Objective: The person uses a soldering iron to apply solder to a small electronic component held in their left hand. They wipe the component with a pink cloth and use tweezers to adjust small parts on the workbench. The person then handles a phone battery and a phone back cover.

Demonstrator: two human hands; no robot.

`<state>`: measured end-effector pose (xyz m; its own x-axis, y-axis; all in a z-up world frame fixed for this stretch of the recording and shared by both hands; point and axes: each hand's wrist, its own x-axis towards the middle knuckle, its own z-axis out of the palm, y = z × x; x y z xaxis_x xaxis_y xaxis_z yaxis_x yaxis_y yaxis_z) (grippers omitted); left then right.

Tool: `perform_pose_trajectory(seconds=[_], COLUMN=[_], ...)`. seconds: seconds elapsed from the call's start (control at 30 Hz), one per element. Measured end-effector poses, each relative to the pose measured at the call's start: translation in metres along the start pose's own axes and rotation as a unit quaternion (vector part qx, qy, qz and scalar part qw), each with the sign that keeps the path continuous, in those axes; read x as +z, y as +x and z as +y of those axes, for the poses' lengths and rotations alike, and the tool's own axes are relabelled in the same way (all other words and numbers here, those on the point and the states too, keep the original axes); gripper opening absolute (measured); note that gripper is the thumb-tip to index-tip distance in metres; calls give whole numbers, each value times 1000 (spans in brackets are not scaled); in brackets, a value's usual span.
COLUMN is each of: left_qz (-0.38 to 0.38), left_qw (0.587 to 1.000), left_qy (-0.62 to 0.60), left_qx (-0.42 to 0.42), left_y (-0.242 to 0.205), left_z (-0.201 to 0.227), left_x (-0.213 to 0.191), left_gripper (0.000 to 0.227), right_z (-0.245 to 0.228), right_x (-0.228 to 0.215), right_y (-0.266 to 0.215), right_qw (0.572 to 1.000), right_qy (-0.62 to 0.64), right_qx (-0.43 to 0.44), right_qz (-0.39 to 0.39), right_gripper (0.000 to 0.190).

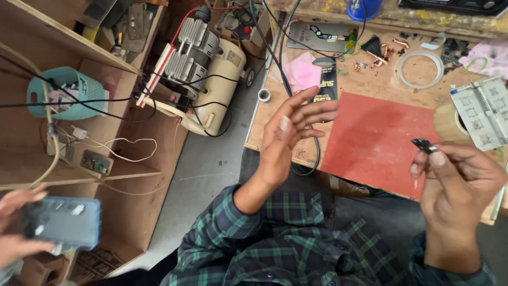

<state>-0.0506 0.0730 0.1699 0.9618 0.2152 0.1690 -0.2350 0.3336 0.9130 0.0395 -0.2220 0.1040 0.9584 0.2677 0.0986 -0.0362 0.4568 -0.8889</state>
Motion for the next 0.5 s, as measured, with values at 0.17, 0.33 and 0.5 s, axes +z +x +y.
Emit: perform_pose_trajectory(seconds=[0.17, 0.33, 0.5], left_qz=[49, 172, 338], left_qw=[998, 984, 933], left_qy=[-2, -37, -70], left_qx=[-32, -35, 99], left_y=[-24, -61, -98], left_z=[-17, -45, -63], left_x=[-38, -78, -112], left_gripper=[78, 72, 65], right_z=[4, 13, 26], right_x=[-8, -5, -9], right_y=[6, 14, 19], right_qw=[999, 994, 991], right_qy=[28, 50, 64], right_qx=[26, 57, 70], right_qz=[-25, -84, -98], right_gripper=[4, 7, 12])
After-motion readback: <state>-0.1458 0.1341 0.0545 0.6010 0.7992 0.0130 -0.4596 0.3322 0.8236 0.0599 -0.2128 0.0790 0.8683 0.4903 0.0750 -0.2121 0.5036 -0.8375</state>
